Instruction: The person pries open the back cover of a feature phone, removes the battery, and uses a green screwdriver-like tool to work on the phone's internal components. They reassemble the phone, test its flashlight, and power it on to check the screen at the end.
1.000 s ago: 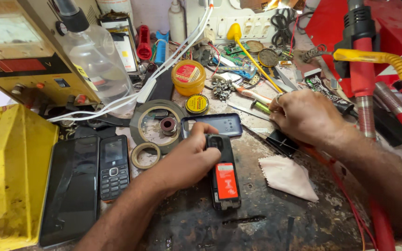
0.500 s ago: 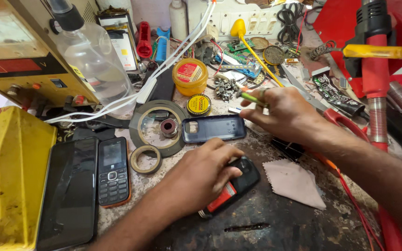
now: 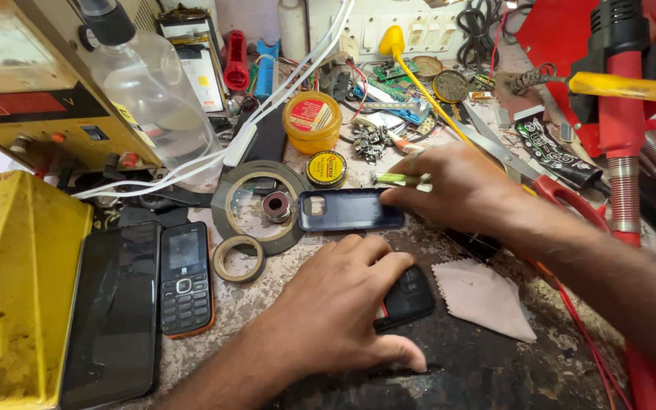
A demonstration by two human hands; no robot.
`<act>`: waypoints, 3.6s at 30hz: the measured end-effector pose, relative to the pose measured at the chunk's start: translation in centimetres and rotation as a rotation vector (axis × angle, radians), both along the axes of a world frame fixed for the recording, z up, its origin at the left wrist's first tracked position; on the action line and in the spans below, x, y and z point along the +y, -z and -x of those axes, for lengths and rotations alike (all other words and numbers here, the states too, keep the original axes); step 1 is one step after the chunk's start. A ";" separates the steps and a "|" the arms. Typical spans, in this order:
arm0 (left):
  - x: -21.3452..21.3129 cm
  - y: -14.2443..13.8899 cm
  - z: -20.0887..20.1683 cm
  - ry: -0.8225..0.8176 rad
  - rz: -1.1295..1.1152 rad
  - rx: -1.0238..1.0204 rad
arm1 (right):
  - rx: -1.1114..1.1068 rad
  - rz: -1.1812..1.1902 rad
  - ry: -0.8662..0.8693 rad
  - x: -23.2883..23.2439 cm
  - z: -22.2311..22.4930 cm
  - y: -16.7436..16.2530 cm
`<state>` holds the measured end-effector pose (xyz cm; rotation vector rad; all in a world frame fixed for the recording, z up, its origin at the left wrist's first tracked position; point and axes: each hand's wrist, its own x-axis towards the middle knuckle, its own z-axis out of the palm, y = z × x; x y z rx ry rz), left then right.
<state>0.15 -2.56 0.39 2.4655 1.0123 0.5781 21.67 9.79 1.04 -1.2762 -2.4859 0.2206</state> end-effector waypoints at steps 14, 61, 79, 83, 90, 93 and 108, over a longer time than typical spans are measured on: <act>0.2 0.5 0.1 0.072 -0.046 -0.040 | 0.155 0.202 0.618 1.1 -4.1 -1.7; 1.3 -0.6 1.3 -0.267 0.047 -0.090 | -0.080 0.243 0.237 -0.9 -1.3 -1.6; 2.6 0.2 1.2 -0.371 0.386 -0.420 | -0.265 0.049 0.164 -0.4 -2.4 -1.4; 2.6 0.2 1.2 -0.369 0.437 -0.443 | -0.292 0.181 0.364 -0.1 -2.7 -1.6; 2.6 1.0 0.2 -0.403 0.640 -0.656 | -0.099 0.269 0.385 -0.6 -1.7 -2.0; 2.7 1.4 0.0 -0.335 0.648 -0.773 | -0.067 0.239 0.234 -1.0 -0.9 -1.7; 2.6 2.2 -0.2 -0.194 0.732 -0.901 | -0.060 0.188 0.187 -0.9 -1.0 -0.9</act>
